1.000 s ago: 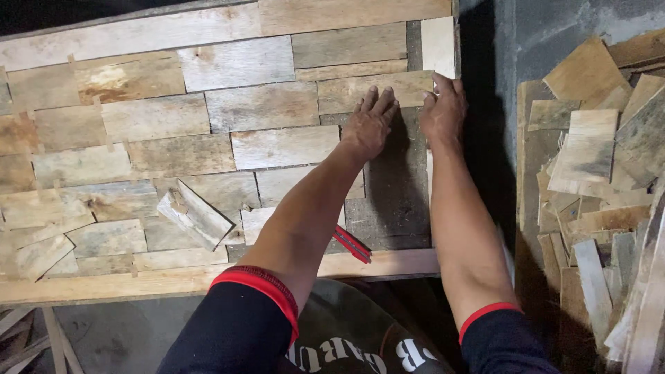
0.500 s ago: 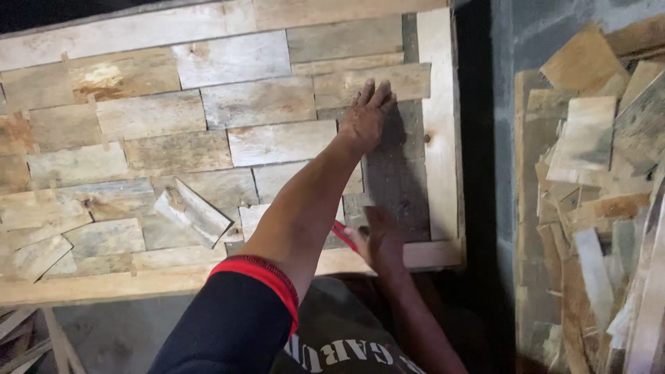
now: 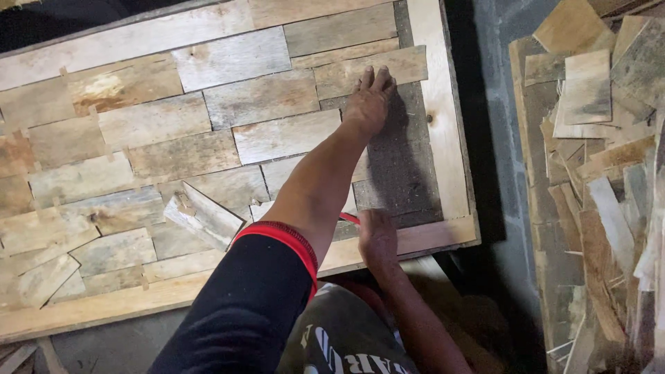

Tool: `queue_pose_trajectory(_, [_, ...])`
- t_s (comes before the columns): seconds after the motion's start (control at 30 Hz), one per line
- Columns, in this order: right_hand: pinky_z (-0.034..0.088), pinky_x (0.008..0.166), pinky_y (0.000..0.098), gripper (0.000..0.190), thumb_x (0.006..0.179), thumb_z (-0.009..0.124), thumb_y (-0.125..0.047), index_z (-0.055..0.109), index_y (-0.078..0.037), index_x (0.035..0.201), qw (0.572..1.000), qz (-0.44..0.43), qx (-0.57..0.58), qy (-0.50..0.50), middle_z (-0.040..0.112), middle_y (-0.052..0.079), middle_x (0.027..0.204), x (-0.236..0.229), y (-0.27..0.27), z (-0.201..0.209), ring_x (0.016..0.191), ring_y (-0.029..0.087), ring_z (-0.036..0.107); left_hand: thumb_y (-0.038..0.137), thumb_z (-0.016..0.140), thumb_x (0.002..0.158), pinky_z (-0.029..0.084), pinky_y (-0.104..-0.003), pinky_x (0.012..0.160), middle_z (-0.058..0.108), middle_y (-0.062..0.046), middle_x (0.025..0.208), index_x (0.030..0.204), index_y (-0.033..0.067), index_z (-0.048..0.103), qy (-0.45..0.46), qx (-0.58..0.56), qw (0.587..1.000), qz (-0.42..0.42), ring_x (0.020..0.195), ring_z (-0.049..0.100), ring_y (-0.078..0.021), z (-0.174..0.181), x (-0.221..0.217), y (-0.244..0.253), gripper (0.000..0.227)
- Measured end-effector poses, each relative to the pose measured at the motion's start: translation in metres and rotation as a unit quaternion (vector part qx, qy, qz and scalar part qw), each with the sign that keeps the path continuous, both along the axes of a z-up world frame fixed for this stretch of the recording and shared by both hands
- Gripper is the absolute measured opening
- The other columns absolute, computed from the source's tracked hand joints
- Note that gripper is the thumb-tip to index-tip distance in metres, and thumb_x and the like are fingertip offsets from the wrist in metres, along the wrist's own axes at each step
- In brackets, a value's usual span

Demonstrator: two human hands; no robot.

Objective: Applying and trimming thin wooden slats onto a framed base to create a decorative tiled pattern.

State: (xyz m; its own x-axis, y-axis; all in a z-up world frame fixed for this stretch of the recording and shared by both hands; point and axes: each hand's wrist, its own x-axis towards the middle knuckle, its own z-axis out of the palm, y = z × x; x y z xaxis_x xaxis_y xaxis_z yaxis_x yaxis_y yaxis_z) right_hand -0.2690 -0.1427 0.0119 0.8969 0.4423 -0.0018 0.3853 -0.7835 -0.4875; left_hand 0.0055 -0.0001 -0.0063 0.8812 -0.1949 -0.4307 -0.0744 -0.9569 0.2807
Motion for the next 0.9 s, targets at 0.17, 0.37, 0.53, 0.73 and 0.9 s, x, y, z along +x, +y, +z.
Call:
queue_pose_trajectory(0.17, [0.049,0.074,0.0548,0.012,0.095,0.06,-0.009,0.06,-0.008,0.107,0.978,-0.124,-0.066,0.155,0.066,0.021,0.092,-0.007,-0.011,0.023,0.086,0.041,0.065,0.013,0.042,0.1,0.021,-0.051,0.124,0.011,-0.01,0.169,0.159,0.019,0.032,-0.024,0.019,1.0,-0.005,0.154,0.012,-0.0399,-0.01,0.004,-0.005,0.06])
queue_pose_trajectory(0.37, [0.054,0.067,0.0547,0.028,0.098,0.063,-0.022,0.054,-0.003,0.117,0.946,-0.264,0.056,0.18,0.072,0.024,0.093,0.011,-0.052,0.025,0.082,0.044,0.07,0.024,0.046,0.103,0.03,-0.056,0.122,0.017,-0.013,0.168,0.156,0.0138,0.043,-0.047,0.04,0.998,0.005,0.155,0.02,-0.0456,-0.006,0.0,-0.012,0.053])
queue_pose_trajectory(0.53, [0.053,0.079,0.0536,0.029,0.1,0.062,-0.018,0.053,-0.005,0.124,0.965,-0.244,0.019,0.094,0.069,0.027,0.101,0.082,-0.065,0.022,0.093,0.046,0.069,0.024,0.045,0.103,0.033,-0.064,0.117,0.009,-0.012,0.171,0.152,0.0172,0.044,-0.079,0.048,0.996,0.011,0.152,0.022,-0.0498,-0.015,0.0,-0.024,0.049])
queue_pose_trajectory(0.73, [0.048,0.095,0.0579,0.075,0.092,0.057,0.002,0.031,-0.015,0.16,0.979,-0.179,0.088,0.04,0.061,0.031,0.129,0.184,-0.04,0.06,0.115,0.052,0.06,0.025,0.048,0.1,0.031,-0.074,0.112,0.015,-0.014,0.167,0.157,0.0099,0.035,-0.111,0.064,0.992,0.003,0.147,0.023,-0.0557,-0.012,0.001,-0.028,0.06])
queue_pose_trajectory(0.9, [0.049,0.096,0.0566,0.062,0.096,0.059,0.0,0.042,-0.01,0.156,0.989,-0.124,0.079,-0.016,0.061,0.034,0.132,0.249,-0.036,0.022,0.115,0.054,0.059,0.025,0.05,0.105,0.039,-0.072,0.108,0.025,-0.014,0.165,0.154,0.0114,0.039,-0.067,0.056,0.996,0.02,0.145,0.029,-0.0573,0.014,0.007,-0.028,0.052])
